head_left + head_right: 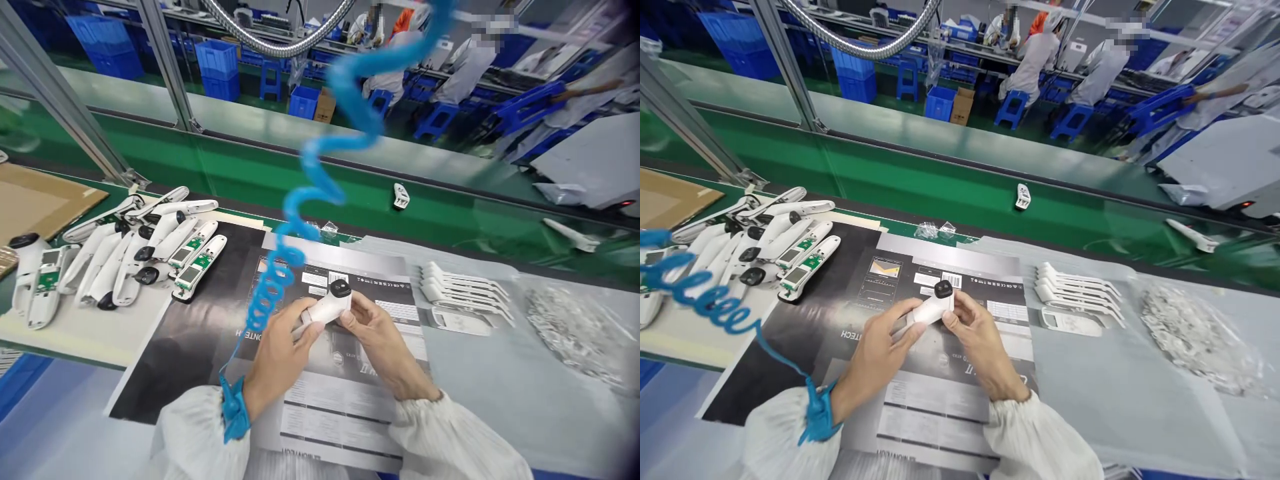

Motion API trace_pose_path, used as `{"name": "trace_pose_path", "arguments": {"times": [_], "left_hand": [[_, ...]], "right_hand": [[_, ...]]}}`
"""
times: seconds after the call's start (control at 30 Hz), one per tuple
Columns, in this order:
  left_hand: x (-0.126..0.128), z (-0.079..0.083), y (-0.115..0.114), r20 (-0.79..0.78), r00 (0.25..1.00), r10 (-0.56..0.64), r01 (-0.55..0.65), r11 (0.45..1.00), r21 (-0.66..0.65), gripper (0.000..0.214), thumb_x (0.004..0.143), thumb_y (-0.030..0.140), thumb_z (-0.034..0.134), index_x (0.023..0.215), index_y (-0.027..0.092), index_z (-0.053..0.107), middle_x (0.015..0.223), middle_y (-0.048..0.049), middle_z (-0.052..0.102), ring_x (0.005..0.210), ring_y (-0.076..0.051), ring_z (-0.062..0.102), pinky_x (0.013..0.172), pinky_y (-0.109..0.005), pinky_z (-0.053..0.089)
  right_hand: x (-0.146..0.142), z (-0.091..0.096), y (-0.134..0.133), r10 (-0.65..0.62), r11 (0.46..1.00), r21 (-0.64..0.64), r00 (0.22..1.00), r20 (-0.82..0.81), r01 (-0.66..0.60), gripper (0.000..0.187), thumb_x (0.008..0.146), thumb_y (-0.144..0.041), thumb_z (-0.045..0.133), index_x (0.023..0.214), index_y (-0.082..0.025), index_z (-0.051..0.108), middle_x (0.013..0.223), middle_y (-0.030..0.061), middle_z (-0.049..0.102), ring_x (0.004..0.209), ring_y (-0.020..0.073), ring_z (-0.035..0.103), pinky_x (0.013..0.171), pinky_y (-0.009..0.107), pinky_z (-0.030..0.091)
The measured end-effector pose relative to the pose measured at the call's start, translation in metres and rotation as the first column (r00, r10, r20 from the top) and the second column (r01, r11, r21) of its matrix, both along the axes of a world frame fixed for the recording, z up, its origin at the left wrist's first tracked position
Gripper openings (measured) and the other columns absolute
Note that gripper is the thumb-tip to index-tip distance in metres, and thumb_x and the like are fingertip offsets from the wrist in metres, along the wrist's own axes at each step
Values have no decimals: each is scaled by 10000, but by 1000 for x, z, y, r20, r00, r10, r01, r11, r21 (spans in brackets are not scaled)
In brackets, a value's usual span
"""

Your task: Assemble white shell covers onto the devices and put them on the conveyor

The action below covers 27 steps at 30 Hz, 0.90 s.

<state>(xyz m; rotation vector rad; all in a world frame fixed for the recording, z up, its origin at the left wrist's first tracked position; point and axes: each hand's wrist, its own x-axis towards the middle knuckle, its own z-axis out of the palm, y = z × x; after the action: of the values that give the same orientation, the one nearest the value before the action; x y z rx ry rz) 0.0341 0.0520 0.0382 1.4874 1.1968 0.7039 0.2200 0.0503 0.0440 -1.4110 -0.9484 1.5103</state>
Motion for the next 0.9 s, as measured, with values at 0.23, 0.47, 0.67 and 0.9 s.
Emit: {"name": "trace_pose_path", "arguments": {"times": [0.23,0.47,0.67,0.9], "left_hand": [[21,-7,-13,-231,970,-77,131,964,230,463,1008,370,347,1452,241,370,1249,-122,610,1050,-278,628,846,-392,501],[6,-6,-7,-578,779,-243,430,878,210,366,994,421,372,1126,172,604,1013,-143,717,877,-309,696,771,-419,527],[-9,13,8,-383,924,-4,149,925,350,403,978,471,427,1265,203,522,1156,-115,670,1080,-281,617,895,-438,498],[24,8,-2,-226,970,91,16,902,432,312,998,325,396,1229,233,584,1266,-110,640,1161,-270,598,962,-418,461]], "right_hand": [[-29,7,4,-249,967,-99,954,-169,235,452,834,-640,574,919,-203,658,843,66,682,804,225,623,755,375,519],[-48,2,13,-489,866,-329,772,-405,376,409,861,-587,427,645,-248,501,476,-39,357,466,174,447,560,367,489],[-46,16,-2,-222,974,-165,823,-523,158,389,871,-597,567,958,-225,646,973,50,666,1030,236,626,909,388,520],[-58,12,-7,-348,934,-250,815,-463,256,316,744,-479,773,881,-204,696,960,65,715,1035,265,643,960,416,522]]}}
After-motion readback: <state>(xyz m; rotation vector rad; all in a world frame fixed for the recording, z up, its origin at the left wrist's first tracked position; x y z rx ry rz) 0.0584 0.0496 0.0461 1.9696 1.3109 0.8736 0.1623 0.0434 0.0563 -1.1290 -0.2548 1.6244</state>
